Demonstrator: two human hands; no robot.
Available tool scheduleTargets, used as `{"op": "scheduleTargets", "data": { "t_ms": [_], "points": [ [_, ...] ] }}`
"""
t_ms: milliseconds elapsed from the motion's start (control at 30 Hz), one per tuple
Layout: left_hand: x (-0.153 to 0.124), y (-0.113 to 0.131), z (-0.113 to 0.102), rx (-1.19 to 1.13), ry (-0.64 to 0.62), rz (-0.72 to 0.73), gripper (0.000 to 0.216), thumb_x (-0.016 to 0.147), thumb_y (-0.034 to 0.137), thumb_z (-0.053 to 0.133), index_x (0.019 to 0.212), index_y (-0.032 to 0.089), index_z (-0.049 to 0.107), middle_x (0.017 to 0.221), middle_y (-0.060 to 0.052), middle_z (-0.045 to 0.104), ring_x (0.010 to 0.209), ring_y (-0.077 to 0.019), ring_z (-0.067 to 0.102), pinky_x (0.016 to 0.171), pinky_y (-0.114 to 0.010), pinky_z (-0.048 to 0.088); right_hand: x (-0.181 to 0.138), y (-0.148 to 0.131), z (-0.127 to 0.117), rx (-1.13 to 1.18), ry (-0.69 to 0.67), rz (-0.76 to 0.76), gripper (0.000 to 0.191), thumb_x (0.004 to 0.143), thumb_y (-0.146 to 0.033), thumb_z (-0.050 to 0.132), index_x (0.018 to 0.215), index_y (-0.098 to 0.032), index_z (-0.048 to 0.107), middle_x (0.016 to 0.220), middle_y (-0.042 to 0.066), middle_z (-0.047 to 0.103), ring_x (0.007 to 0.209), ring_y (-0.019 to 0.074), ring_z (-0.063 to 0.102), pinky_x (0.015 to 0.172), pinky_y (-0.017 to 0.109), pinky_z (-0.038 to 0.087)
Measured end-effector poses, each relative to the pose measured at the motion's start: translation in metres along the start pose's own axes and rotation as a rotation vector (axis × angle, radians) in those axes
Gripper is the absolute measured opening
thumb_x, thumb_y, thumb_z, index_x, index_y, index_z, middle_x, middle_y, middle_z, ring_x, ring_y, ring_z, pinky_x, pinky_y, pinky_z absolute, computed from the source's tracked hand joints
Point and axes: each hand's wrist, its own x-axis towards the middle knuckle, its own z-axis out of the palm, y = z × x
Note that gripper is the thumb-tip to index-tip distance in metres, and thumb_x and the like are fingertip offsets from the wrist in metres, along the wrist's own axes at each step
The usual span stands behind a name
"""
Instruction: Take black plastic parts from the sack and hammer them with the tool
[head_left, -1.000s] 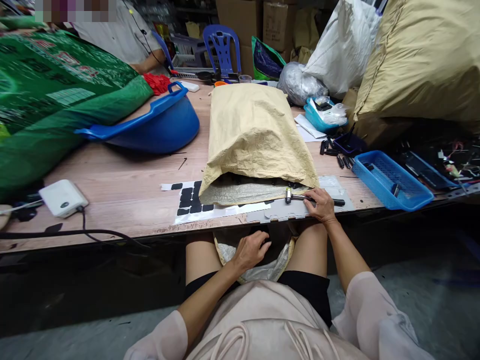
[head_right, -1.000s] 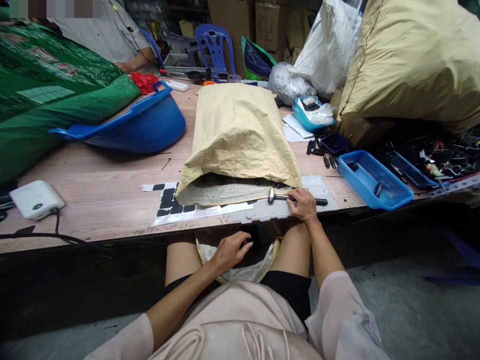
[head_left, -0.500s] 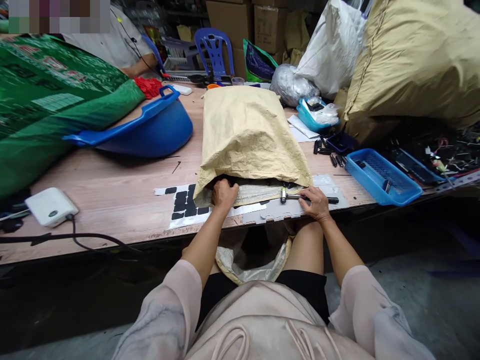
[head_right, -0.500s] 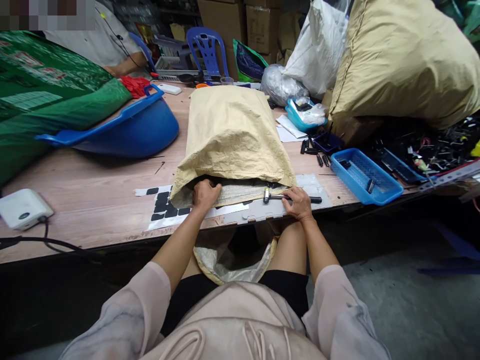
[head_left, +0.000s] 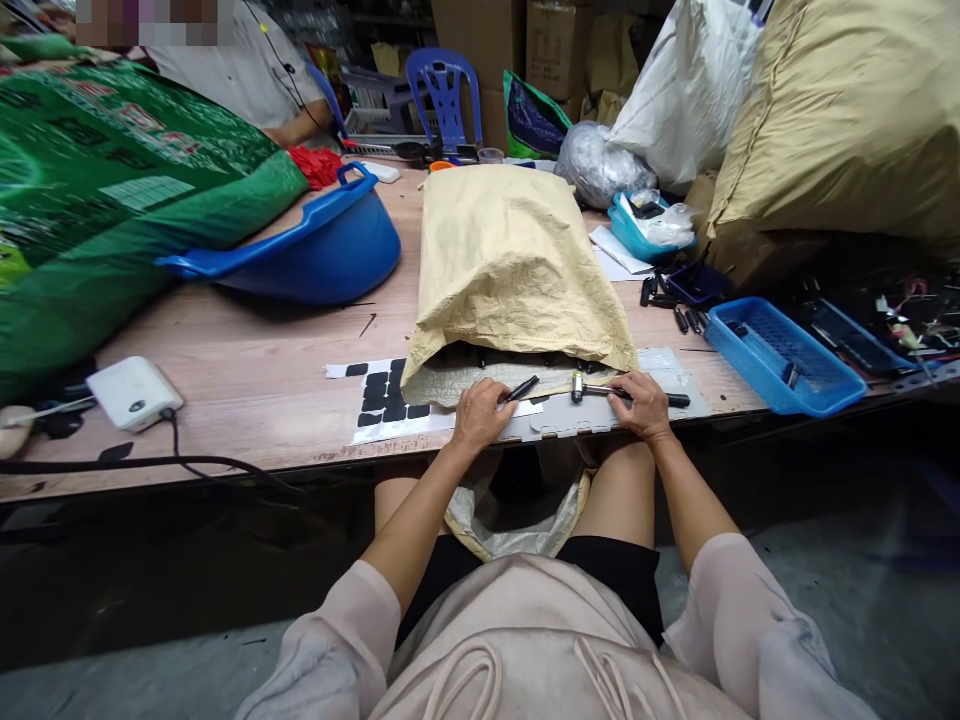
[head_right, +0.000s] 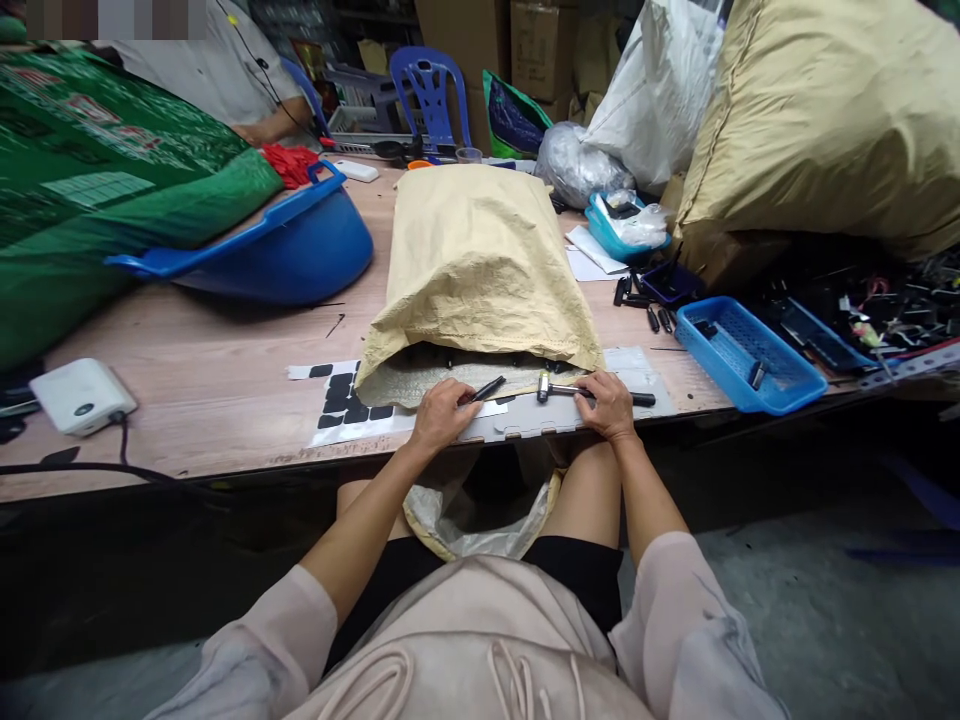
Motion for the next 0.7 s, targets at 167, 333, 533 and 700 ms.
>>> {"op": "scheduleTargets", "data": {
  "t_ms": [167, 333, 533, 700],
  "points": [
    [0.014, 0.000, 0.011, -0.016, 0.004, 0.016, 0.010, 0.082, 0.030, 0.077, 0.090, 0.023, 0.074, 0.094, -0.005, 0.069, 0.101, -0.0257, 0.063, 0.094, -0.039, 0.045, 0.000, 0.000, 0.001, -0.010, -0.002, -0.007, 0.016, 0.089, -0.031, 0.063, 0.097, -0.025, 0.075, 0.095, 0.005, 0.071, 0.094, 0.0253, 0.062, 0.088, 0.037, 0.049],
    [0.020, -0.004, 0.016, -0.082, -0.017, -0.016, 0.012, 0.083, 0.031, 0.079, 0.093, 0.025, 0.077, 0.094, -0.003, 0.070, 0.101, -0.0245, 0.062, 0.093, -0.038, 0.044, 0.001, 0.007, 0.000, -0.002, -0.026, -0.023, 0.018, 0.093, -0.034, 0.061, 0.098, -0.025, 0.076, 0.096, 0.006, 0.072, 0.094, 0.0255, 0.062, 0.089, 0.038, 0.048],
    [0.020, -0.002, 0.012, -0.146, -0.038, -0.011, 0.014, 0.086, 0.031, 0.079, 0.099, 0.026, 0.078, 0.101, -0.003, 0.075, 0.105, -0.0245, 0.064, 0.097, -0.040, 0.043, 0.000, -0.020, -0.005, 0.051, 0.021, -0.013, 0.019, 0.099, -0.035, 0.058, 0.100, -0.026, 0.074, 0.100, 0.007, 0.072, 0.098, 0.0260, 0.063, 0.089, 0.039, 0.050],
    [0.020, -0.001, 0.014, -0.146, -0.029, -0.025, 0.011, 0.086, 0.030, 0.079, 0.097, 0.027, 0.079, 0.099, -0.002, 0.075, 0.103, -0.0236, 0.063, 0.096, -0.039, 0.042, -0.005, -0.094, 0.006, 0.210, 0.093, 0.024, 0.027, 0.107, -0.037, 0.048, 0.113, -0.026, 0.073, 0.104, 0.007, 0.072, 0.100, 0.0213, 0.068, 0.084, 0.031, 0.054]
  ]
}}
